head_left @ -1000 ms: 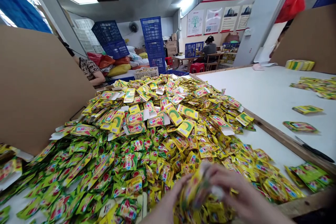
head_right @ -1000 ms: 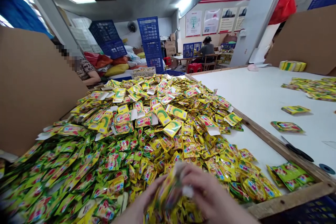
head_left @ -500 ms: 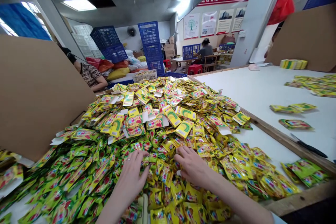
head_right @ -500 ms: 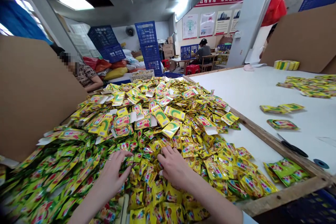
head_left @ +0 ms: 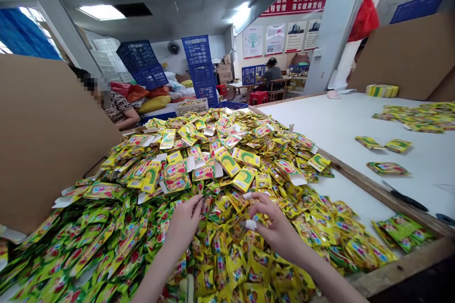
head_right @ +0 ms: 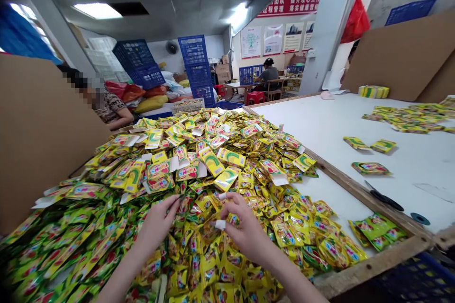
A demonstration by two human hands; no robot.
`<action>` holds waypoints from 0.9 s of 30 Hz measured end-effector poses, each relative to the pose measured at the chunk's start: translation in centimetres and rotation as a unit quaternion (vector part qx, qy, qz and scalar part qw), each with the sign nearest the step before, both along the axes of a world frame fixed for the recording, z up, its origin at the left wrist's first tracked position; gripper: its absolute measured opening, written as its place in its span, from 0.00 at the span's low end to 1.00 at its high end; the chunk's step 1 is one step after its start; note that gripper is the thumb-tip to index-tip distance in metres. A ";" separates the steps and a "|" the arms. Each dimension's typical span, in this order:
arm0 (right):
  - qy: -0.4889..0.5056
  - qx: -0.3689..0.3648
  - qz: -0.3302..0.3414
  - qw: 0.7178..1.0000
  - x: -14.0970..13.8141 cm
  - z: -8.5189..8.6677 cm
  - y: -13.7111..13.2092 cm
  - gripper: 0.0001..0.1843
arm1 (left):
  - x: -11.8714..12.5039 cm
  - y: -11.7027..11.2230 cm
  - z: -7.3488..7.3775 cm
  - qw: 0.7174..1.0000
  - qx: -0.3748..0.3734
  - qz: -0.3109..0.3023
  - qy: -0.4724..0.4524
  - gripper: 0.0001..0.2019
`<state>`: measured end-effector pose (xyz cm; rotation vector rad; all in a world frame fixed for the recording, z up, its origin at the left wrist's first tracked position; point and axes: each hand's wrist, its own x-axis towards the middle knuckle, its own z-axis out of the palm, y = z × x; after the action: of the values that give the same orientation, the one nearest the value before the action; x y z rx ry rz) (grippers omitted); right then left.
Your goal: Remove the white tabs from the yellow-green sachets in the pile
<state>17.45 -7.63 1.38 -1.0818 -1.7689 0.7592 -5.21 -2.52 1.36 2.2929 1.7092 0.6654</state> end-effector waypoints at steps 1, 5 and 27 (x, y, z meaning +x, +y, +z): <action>-0.006 -0.002 0.028 1.000 -0.2 0.4 0.0 0.04 | 0.1 -0.6 0.5 0.999 -0.023 -0.021 -0.009 0.18; -0.042 -0.006 0.105 0.994 -1.7 1.1 0.3 0.08 | 1.2 -3.1 2.1 0.978 -0.125 -0.145 -0.077 0.17; -0.077 -0.108 0.068 0.989 2.6 -2.1 -0.1 0.14 | -16.0 -2.9 1.2 0.988 -0.064 0.122 0.073 0.25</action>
<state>20.08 -7.78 -0.77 -1.1975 -1.9395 0.9925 -21.16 -5.40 2.56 2.1112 2.0584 0.4232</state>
